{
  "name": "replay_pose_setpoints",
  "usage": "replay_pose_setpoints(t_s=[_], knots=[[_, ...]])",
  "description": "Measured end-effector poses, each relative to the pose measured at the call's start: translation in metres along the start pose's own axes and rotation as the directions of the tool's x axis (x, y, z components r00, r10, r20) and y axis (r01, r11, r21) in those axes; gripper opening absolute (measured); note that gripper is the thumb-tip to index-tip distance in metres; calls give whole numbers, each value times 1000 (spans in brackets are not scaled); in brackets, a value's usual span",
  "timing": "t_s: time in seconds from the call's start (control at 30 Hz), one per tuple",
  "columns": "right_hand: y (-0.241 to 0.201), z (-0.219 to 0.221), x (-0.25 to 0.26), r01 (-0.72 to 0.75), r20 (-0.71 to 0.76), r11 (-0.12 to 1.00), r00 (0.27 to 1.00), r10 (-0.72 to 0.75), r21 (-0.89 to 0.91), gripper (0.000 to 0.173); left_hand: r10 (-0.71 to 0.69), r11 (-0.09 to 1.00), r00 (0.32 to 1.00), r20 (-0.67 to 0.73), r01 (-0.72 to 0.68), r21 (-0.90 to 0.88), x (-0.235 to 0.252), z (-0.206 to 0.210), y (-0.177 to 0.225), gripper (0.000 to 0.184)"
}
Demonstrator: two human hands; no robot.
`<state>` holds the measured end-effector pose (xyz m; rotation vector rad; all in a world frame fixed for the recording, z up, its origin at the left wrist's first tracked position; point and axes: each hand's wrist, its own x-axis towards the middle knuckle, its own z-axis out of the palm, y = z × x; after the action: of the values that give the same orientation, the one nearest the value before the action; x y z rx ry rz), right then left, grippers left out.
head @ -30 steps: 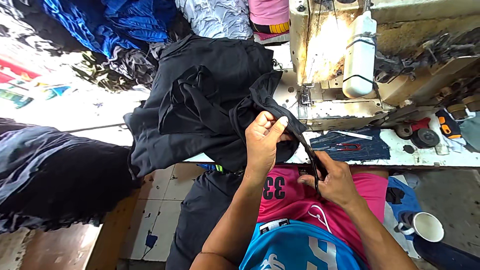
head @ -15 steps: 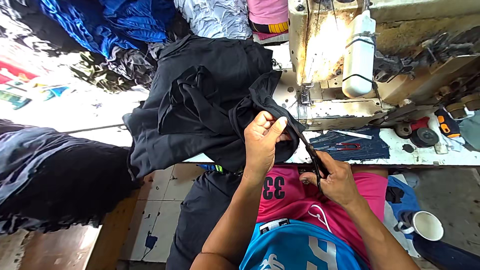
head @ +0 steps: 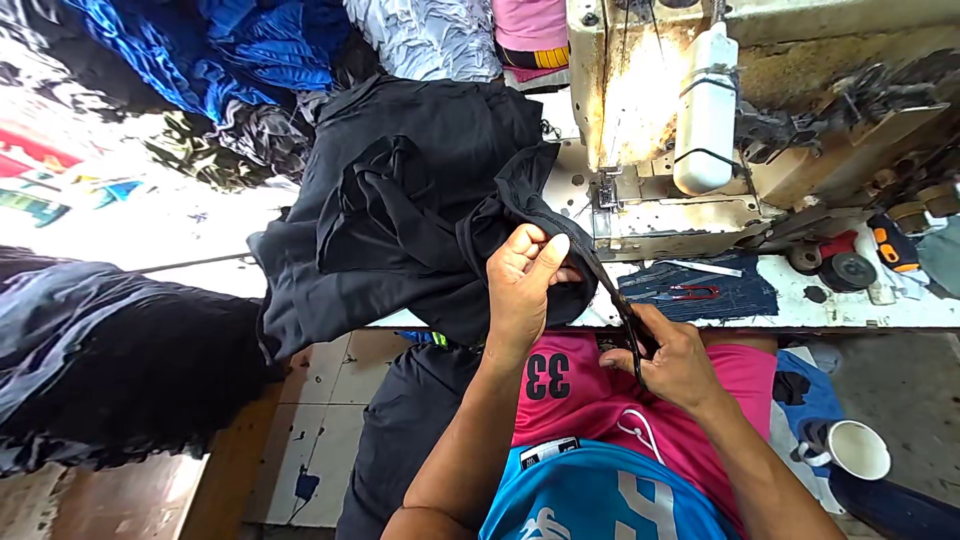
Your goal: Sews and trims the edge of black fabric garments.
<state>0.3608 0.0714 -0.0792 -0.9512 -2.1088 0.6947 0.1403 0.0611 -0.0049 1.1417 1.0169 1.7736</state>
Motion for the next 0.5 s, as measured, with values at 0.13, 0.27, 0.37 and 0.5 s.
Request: replay_pose_setpoints(t_s=[0.13,0.27,0.37,0.5], knots=[[-5,-2,11,27,-18,999,999,-27,-34,71,-4,1000,1000,15,4,22,0,0,1,2],[-7,-4,20,50,-27,997,998,-51,-57,71,-4,1000,1000,21,3,11,1,-1,0,1],[-9,-5,24,68,-36,993,997,-72,-91,71,0,1000,1000,28,0,13,0,-3,-1,3],[-10,-6,25,72,-45,987,996,-79,-141,70,13,1000,999,30,-14,27,0,-4,-3,4]])
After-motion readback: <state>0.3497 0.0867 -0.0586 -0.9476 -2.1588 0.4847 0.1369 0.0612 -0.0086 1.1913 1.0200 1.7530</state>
